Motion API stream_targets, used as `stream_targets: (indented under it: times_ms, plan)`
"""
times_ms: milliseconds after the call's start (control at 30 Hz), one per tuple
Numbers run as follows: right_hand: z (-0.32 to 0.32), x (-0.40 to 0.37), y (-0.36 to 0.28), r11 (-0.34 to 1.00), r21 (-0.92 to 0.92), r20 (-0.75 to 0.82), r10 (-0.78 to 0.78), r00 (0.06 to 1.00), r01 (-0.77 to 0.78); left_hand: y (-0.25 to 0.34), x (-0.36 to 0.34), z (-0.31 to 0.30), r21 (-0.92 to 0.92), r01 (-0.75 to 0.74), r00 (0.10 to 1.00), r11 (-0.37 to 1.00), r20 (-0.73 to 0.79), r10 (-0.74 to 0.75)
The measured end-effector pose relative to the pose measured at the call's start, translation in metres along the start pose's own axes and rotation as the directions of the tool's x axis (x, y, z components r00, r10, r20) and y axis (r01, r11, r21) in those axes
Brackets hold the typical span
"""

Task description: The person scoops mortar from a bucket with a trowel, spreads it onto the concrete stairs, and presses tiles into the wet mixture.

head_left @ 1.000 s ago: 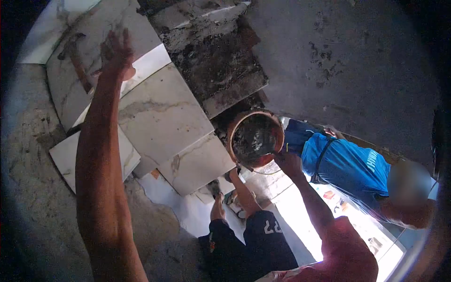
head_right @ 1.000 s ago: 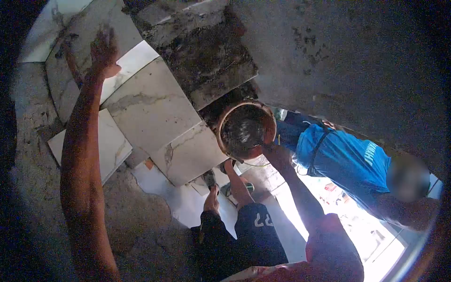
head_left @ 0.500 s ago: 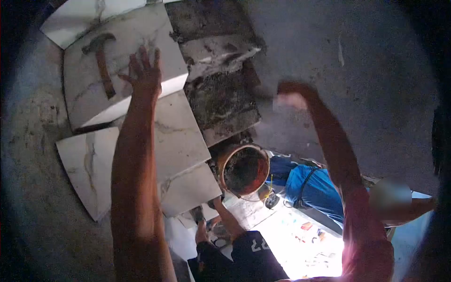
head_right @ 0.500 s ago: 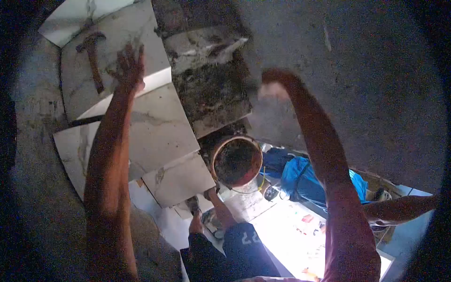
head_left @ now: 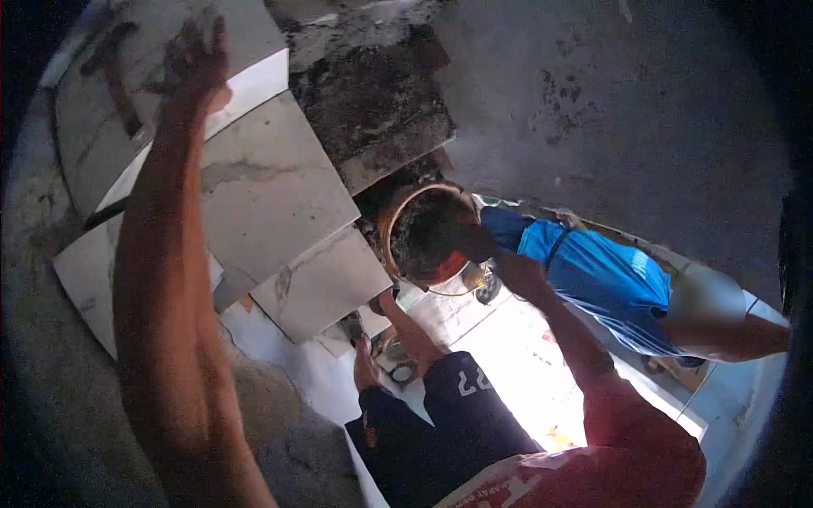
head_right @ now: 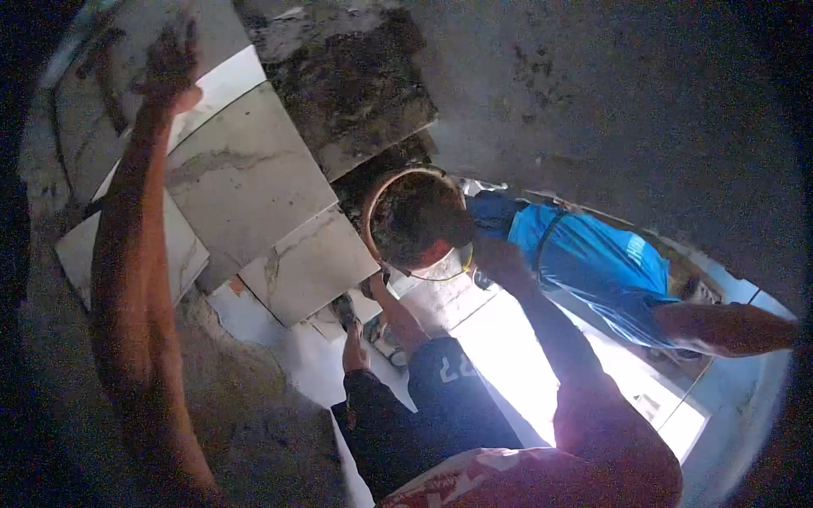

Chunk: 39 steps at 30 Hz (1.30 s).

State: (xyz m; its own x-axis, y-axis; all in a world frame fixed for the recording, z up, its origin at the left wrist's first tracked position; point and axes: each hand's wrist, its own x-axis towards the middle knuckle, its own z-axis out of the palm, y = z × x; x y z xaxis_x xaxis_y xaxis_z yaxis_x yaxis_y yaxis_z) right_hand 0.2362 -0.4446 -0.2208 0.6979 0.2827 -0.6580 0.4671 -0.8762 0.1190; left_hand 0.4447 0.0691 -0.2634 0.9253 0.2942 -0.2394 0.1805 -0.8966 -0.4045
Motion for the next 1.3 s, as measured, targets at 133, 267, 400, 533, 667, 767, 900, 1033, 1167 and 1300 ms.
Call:
stream_targets:
  times_ms: [133, 267, 400, 533, 667, 767, 900, 1033, 1167, 1300]
  plan:
    - [0.088, 0.065, -0.011, 0.999, 0.039, -0.175, 0.030, 0.984, -0.023, -0.014, 0.001, 0.018, -0.300, -0.088, 0.994, 0.950, -0.093, 0.063]
    - [0.114, 0.085, -0.054, 0.990, 0.129, 0.032, 0.051, 0.998, -0.054, -0.025, 0.015, 0.043, -0.246, -0.094, 0.984, 0.965, -0.173, 0.052]
    - [0.112, 0.071, -0.080, 0.688, 0.600, 0.143, 0.411, 0.900, -0.409, -0.022, 0.010, 0.032, -0.250, -0.289, 0.912, 0.924, -0.366, 0.186]
    - [0.183, 0.088, -0.064, 0.903, 0.418, -0.047, 0.129, 0.990, -0.098, -0.031, 0.020, 0.052, -0.233, -0.393, 0.824, 0.889, -0.518, 0.229]
    - [0.221, 0.086, -0.034, 0.725, 0.678, -0.013, 0.179, 0.984, -0.123, -0.031, 0.007, 0.036, -0.128, -0.465, 0.795, 0.876, -0.495, 0.349]
    - [0.235, 0.050, -0.014, 0.696, 0.718, -0.153, 0.153, 0.976, 0.004, -0.018, 0.001, 0.006, -0.224, -0.098, 0.995, 0.970, -0.024, 0.095]
    - [0.118, 0.020, -0.021, 0.597, 0.728, 0.177, 0.310, 0.934, -0.336, -0.018, 0.001, 0.001, -0.076, -0.150, 0.989, 0.986, -0.023, 0.149]
    - [0.108, 0.018, 0.001, 0.945, 0.306, -0.088, 0.146, 0.985, -0.113, -0.022, 0.023, 0.049, -0.127, -0.207, 0.886, 0.970, -0.445, 0.131]
    - [-0.015, 0.000, -0.012, 0.904, 0.420, -0.078, 0.115, 0.990, -0.072, -0.005, -0.017, -0.016, -0.404, 0.078, 0.995, 0.912, 0.081, -0.049]
    - [-0.139, 0.001, -0.017, 0.866, 0.437, 0.334, 0.093, 0.938, -0.242, -0.010, -0.023, -0.017, -0.410, 0.040, 0.998, 0.911, 0.056, -0.018]
